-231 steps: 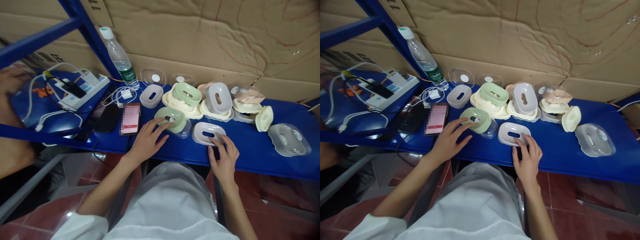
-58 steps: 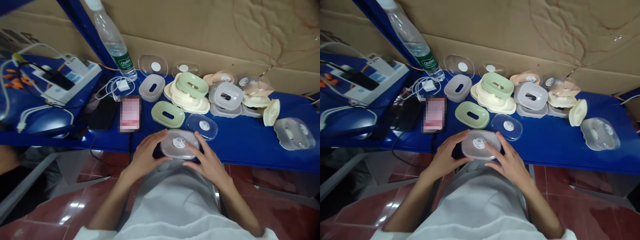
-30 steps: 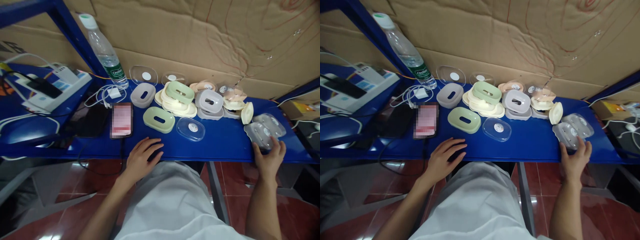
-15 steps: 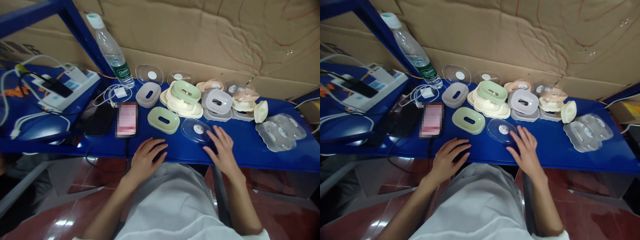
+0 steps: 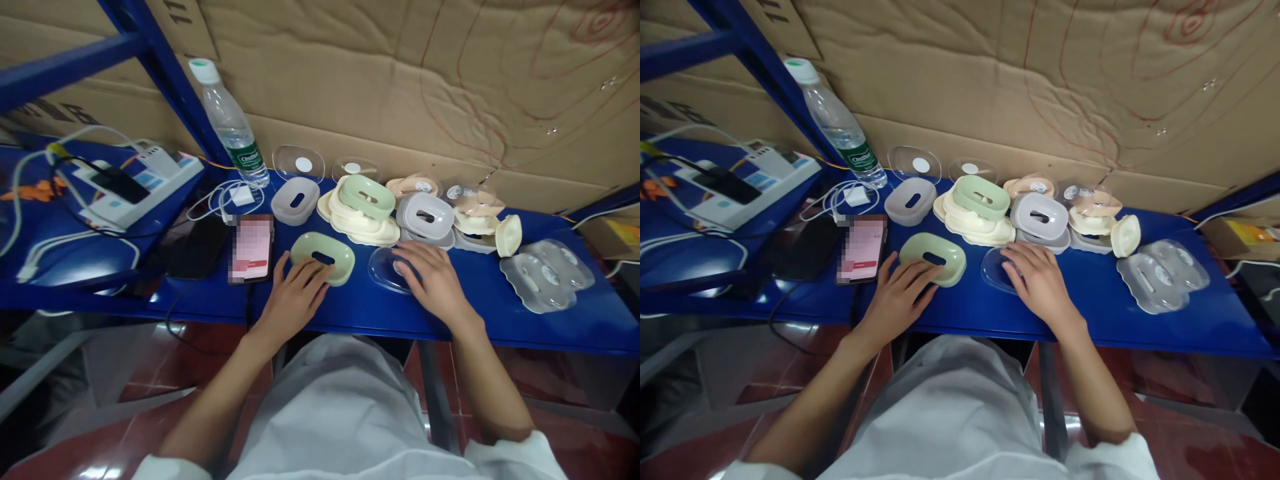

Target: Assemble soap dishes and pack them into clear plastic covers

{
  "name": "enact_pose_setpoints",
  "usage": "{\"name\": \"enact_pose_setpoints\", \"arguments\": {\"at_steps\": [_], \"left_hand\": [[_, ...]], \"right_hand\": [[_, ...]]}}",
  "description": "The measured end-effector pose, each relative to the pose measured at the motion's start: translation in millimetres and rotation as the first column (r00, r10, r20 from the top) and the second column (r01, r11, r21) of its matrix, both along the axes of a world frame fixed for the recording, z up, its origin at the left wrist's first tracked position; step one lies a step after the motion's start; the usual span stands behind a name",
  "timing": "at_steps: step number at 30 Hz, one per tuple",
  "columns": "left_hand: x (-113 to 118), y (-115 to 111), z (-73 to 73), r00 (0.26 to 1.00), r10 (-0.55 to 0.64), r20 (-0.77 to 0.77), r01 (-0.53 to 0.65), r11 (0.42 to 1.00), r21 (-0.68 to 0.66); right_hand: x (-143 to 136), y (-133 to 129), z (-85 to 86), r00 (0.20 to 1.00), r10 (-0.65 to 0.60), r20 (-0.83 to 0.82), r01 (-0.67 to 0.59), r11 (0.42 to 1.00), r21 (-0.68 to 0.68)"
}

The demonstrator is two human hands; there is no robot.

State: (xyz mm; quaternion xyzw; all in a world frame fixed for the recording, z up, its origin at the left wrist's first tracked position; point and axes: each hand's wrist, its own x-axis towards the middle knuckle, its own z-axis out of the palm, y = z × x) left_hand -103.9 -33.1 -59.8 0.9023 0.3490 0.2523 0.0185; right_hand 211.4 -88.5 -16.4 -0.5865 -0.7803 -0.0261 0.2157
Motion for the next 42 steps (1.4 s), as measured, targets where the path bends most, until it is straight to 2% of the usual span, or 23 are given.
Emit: {"name": "enact_pose_setpoints", "arguments": {"at_steps": [3,6,9,11,14,16,20,22,25,28,30,32,37,42], "left_hand": [[-4.0,-6.2,0.3,1.0,-0.031,-0.006,0.031,0.999,0.02],[-9.3,-12.0,-0.5,1.0,-0.002,0.012,0.002,1.0,0.013],[-11.9,-14.6,-2.8,0.998,0.052,0.029,-0.051,0.999,-0.019],[-12.1,-14.8,-4.3,0.998,0.06,0.035,-0.059,0.998,-0.037],[-13.2,-15.8,-4.1,0.995,0.036,0.092,-0.034,0.999,-0.019],[-15.4,-18.7,-0.6,0.981,0.044,0.186,-0.047,0.999,0.009],[-20.2,-27.6,12.5,0.925,0.086,0.369,-0.119,0.99,0.069],[-19.7,-29.6,17.8,0.93,0.075,0.36,-0.116,0.989,0.093],[-13.8,-28.3,19.1,0.967,0.02,0.253,-0.043,0.996,0.084],[-6.0,-27.5,15.1,0.988,-0.057,0.142,0.053,0.998,0.031],[-2.0,-30.2,12.3,0.992,-0.093,0.088,0.093,0.996,0.007],[0.8,-35.7,10.9,0.993,-0.105,0.045,0.105,0.994,0.008],[-0.3,-52.3,10.5,0.996,-0.089,-0.009,0.089,0.995,0.046],[-19.7,-60.3,1.3,1.0,0.005,-0.01,-0.005,0.999,0.036]], "right_hand": [[-13.9,39.6,4.0,0.996,0.07,0.057,-0.069,0.997,-0.016],[-27.7,74.8,-2.7,0.986,0.073,0.149,-0.068,0.997,-0.033],[-33.6,94.0,-8.6,0.976,0.045,0.211,-0.031,0.997,-0.07],[-32.9,95.3,-7.3,0.98,0.038,0.196,-0.021,0.996,-0.088],[-31.9,80.3,2.5,0.994,0.053,0.094,-0.047,0.996,-0.07],[-36.4,61.2,10.3,0.995,0.089,0.041,-0.087,0.995,-0.041],[-62.8,16.0,12.0,0.982,0.175,0.063,-0.177,0.984,0.02],[-78.4,-3.5,4.1,0.97,0.231,0.076,-0.234,0.972,0.038],[-90.8,-25.1,-12.0,0.96,0.281,0.02,-0.281,0.958,0.051],[-84.6,-39.5,-25.2,0.966,0.223,-0.128,-0.214,0.973,0.081],[-75.0,-45.4,-30.4,0.967,0.144,-0.208,-0.127,0.988,0.093],[-67.0,-47.6,-32.7,0.973,0.113,-0.202,-0.103,0.993,0.061],[-64.4,-38.9,-32.6,0.959,0.278,-0.054,-0.282,0.954,-0.1],[-68.0,-32.2,-34.6,0.944,0.309,-0.112,-0.318,0.945,-0.075]]}}
